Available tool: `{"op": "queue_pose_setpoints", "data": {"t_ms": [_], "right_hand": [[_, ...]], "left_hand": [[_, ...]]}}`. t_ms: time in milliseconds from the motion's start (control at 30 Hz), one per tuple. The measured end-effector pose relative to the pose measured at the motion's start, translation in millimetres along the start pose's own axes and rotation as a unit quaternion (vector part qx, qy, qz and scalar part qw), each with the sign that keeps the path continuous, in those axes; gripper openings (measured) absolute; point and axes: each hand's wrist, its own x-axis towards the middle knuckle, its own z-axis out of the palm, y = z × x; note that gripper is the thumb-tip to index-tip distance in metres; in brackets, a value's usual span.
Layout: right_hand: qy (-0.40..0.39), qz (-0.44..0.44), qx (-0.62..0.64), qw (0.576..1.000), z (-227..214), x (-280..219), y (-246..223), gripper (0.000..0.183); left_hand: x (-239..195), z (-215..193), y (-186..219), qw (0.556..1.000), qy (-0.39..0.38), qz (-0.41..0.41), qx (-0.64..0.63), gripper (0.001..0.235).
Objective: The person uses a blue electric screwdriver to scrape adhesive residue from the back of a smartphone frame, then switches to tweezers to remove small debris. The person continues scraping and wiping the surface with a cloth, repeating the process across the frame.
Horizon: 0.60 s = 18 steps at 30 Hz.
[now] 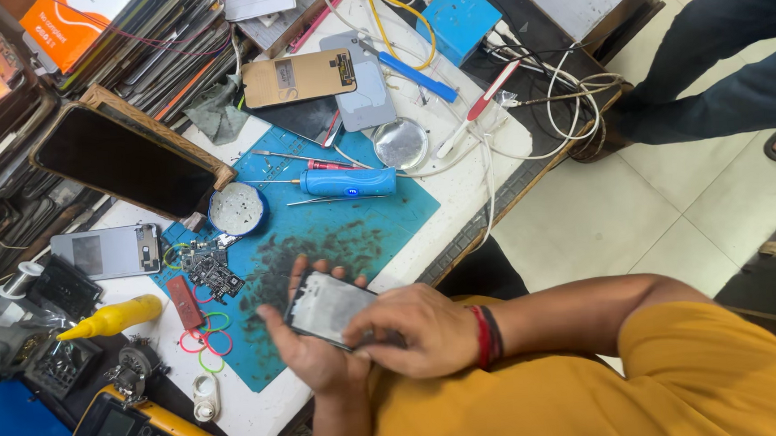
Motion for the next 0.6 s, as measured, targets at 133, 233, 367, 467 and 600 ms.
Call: {"op": "queue_pose_setpoints", "data": {"t_ms": [133, 233, 367, 467, 600], "right_hand": [[0.055, 0.106, 0.096, 0.988, 12.3, 15.2, 5.3, 0.026], [0.049, 0.054, 0.067, 0.995, 10.6, 12.1, 1.5, 0.027], [-0.047, 0.055, 0.034, 0.997, -0.1, -5.2, -5.9, 0.024], [-0.034, 0.103, 0.111, 0.988, 4.9, -4.9, -0.7, 0.026], [0.037, 0.125, 0.148, 0.980, 18.5, 15.4, 10.2, 0.032]], "left_hand": [[-4.1, -1.5, -21.4, 0.999, -0.003, -0.022, 0.023, 0.072], [-3.4, -8.2, -18.6, 0.999, -0.039, 0.013, -0.027, 0.071], [-2.7, -15.3, 1.4, 0.997, -0.036, 0.041, -0.058, 0.067], [-1.7, -14.4, 1.0, 0.999, -0.008, 0.030, -0.033, 0.064], [-0.3, -10.2, -19.8, 1.000, -0.008, 0.003, -0.022, 0.060]]}}
